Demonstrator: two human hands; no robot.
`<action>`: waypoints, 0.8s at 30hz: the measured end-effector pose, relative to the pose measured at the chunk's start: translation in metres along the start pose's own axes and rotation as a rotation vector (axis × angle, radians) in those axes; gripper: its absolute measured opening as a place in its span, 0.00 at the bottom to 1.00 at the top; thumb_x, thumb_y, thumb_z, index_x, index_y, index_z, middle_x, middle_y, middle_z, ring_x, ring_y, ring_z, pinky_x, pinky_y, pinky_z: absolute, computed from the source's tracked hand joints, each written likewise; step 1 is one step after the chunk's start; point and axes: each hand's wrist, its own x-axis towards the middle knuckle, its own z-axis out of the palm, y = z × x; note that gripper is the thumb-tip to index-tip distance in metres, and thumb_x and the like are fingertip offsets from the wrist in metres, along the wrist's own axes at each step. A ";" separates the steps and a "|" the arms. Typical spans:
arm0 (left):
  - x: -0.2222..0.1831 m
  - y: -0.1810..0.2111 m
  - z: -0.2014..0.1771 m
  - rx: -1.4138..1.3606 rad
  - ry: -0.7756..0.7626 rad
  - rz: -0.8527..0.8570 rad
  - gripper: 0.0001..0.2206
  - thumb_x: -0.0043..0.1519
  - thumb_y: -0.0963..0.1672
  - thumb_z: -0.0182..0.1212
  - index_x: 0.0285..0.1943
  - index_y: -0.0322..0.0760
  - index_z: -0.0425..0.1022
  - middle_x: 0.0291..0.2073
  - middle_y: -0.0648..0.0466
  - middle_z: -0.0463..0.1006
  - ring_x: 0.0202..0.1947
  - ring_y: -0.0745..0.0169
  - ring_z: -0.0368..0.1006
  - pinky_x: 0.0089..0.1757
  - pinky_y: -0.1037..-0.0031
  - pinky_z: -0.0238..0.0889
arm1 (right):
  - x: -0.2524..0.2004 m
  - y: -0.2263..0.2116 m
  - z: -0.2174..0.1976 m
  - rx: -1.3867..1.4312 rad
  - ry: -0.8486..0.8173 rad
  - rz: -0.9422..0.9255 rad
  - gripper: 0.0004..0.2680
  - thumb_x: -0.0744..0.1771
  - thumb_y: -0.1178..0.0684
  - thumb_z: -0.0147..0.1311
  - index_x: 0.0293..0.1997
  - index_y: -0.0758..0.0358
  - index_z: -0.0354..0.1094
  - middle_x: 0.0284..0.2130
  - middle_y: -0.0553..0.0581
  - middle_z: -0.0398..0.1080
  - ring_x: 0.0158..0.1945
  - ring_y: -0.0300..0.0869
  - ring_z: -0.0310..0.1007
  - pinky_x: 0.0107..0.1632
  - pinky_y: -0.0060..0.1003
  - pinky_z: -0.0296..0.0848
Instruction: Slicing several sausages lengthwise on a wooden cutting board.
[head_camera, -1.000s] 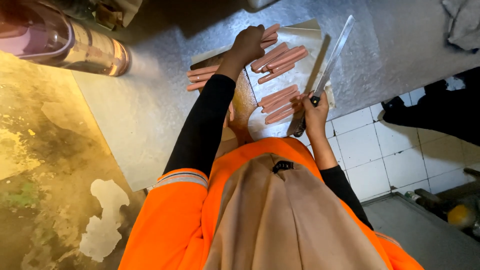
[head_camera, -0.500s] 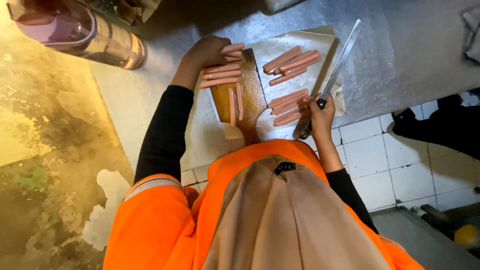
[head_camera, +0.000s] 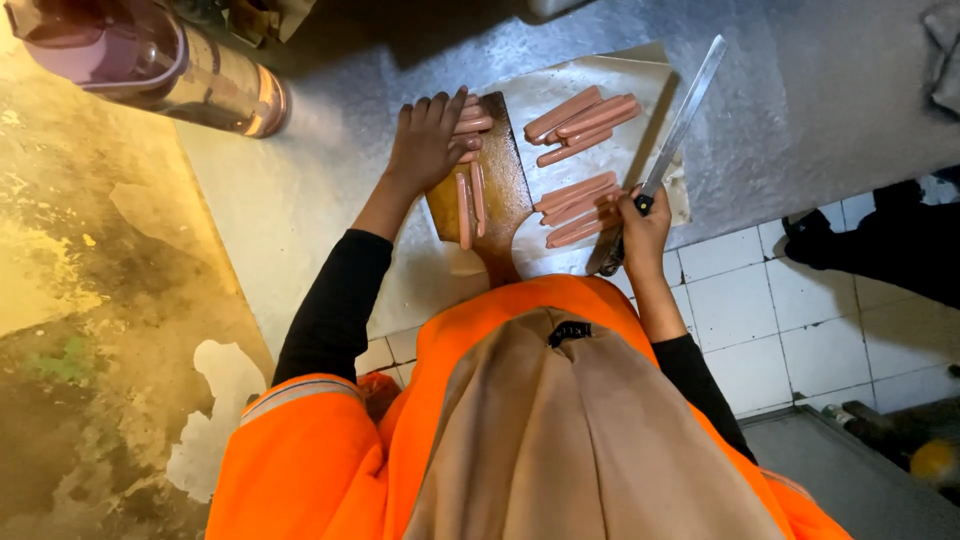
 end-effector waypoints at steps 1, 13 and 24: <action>0.001 0.000 0.000 -0.002 -0.003 0.004 0.34 0.69 0.57 0.52 0.79 0.36 0.53 0.61 0.43 0.68 0.51 0.44 0.64 0.54 0.57 0.53 | 0.001 0.003 -0.002 0.000 0.005 0.001 0.07 0.68 0.67 0.46 0.43 0.58 0.56 0.35 0.58 0.73 0.35 0.43 0.78 0.37 0.31 0.74; 0.036 -0.038 -0.022 -0.466 -0.153 -0.016 0.31 0.60 0.48 0.70 0.71 0.32 0.65 0.51 0.38 0.75 0.46 0.37 0.71 0.47 0.56 0.65 | 0.006 0.008 -0.003 -0.173 0.050 -0.016 0.06 0.67 0.65 0.48 0.42 0.59 0.58 0.34 0.55 0.74 0.35 0.36 0.73 0.41 0.27 0.72; 0.103 0.051 -0.022 -0.417 -0.175 0.015 0.20 0.70 0.51 0.53 0.64 0.37 0.73 0.51 0.48 0.76 0.52 0.50 0.68 0.51 0.58 0.61 | 0.009 0.013 -0.006 -0.081 0.047 -0.007 0.07 0.67 0.66 0.48 0.43 0.59 0.57 0.35 0.56 0.74 0.34 0.40 0.75 0.39 0.29 0.73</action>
